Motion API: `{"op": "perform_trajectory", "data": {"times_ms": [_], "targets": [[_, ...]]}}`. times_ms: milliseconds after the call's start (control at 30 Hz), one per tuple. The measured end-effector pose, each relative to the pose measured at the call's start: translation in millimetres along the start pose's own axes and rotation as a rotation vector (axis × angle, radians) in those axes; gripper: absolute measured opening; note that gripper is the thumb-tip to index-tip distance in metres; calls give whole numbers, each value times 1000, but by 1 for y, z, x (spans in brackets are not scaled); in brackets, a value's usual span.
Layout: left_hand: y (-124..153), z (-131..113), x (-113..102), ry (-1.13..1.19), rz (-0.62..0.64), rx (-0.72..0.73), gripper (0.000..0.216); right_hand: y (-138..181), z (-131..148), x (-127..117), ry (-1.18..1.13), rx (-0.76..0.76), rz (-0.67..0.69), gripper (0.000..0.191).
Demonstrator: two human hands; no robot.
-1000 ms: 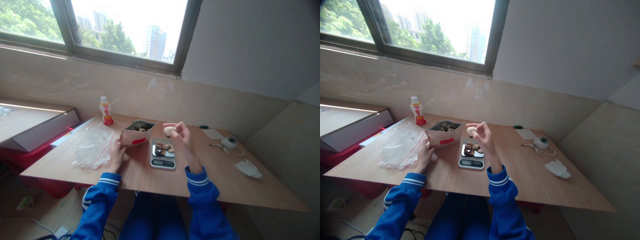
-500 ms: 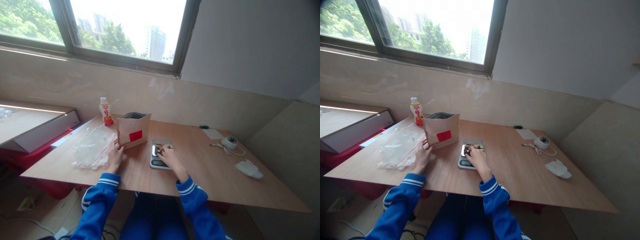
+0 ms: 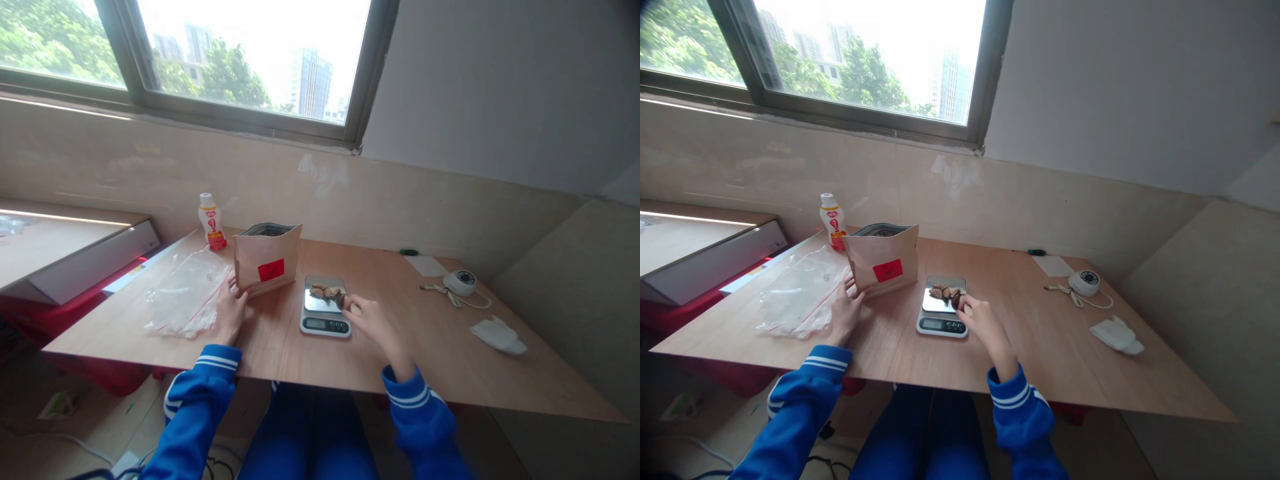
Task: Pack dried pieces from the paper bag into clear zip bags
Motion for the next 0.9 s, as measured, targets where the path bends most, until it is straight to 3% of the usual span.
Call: {"op": "perform_trajectory", "data": {"times_ms": [200,367,500,600,733,900], "targets": [[1,-2,-2,19,-34,-60,53,10,-80,13,127,220,71,11],[0,-3,-2,-1,-31,-36,53,13,-91,20,202,258,69,12],[0,-1,-2,36,-26,-41,54,13,-69,8,133,255,12,26],[0,-4,-3,38,-39,-10,53,8,-33,5,-56,129,-23,30],[0,0,-3,36,-30,-36,54,-4,18,17,-223,-65,-44,24],[0,4,-2,26,-14,-52,55,-27,55,29,-189,-199,-183,21]]}}
Point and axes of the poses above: each hand's wrist, its own y-axis away from the middle knuckle, its own x-axis out of the palm, z = x × y, the point moved 9 cm from there along -y, towards the middle knuckle, and after that the axes turned 13 degrees about y, right-handed, at the moved point
